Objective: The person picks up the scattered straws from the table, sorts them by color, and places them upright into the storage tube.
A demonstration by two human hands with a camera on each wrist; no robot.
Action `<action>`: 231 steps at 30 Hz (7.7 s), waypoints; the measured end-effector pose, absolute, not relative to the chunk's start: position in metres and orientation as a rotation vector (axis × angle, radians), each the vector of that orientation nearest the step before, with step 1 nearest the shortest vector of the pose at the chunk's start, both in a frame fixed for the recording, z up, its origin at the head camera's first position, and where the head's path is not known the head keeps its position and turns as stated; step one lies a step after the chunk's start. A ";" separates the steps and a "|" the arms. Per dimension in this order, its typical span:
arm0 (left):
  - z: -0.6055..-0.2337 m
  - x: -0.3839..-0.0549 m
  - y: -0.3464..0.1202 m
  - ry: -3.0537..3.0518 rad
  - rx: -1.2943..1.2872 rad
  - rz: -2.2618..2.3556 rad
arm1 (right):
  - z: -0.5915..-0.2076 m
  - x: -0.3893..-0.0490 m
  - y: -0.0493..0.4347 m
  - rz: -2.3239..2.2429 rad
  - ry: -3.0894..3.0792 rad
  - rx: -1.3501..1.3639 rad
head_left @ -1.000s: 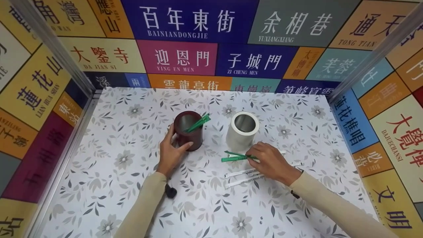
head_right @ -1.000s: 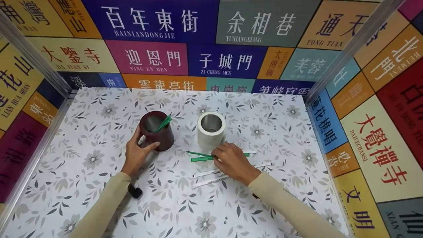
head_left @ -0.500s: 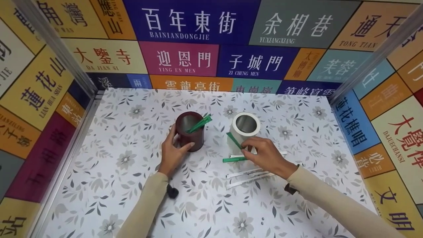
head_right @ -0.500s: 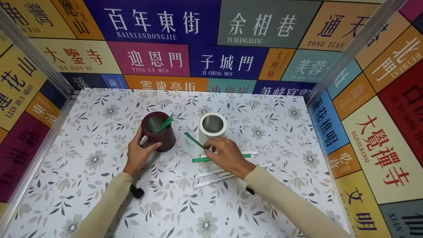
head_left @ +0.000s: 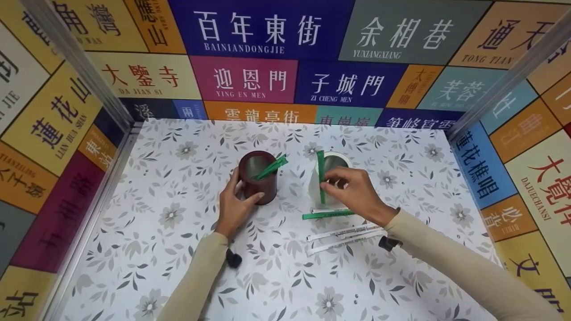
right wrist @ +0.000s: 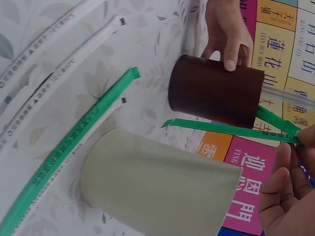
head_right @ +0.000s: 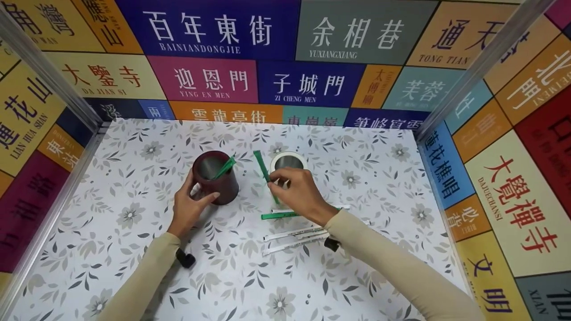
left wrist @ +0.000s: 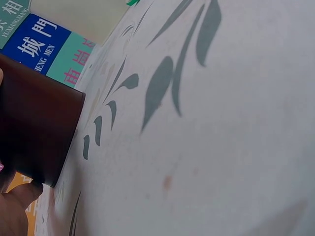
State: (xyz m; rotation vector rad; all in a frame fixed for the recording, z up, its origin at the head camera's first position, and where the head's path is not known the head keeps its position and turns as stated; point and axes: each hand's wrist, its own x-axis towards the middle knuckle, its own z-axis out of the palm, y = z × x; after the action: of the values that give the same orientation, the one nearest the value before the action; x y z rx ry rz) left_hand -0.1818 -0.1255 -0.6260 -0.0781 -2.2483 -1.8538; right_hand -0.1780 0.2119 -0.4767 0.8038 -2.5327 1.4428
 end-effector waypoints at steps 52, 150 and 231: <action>-0.625 -0.186 -0.124 -2.220 -0.089 -1.841 | -0.455 -0.239 0.120 1.858 -2.219 0.617; -0.629 -0.182 -0.124 -2.203 -0.079 -1.863 | -0.459 -0.209 0.203 1.825 -2.264 0.444; -0.632 -0.116 -0.078 -2.222 -0.077 -1.656 | -0.567 -0.142 0.292 1.814 -2.273 0.187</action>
State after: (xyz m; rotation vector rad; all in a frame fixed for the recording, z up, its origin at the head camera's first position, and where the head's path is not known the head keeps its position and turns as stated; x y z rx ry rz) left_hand -0.1160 -0.0778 -0.6319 -0.0767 -2.2221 -1.6564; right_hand -0.1416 0.2919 -0.5666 0.1867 -2.2733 1.8142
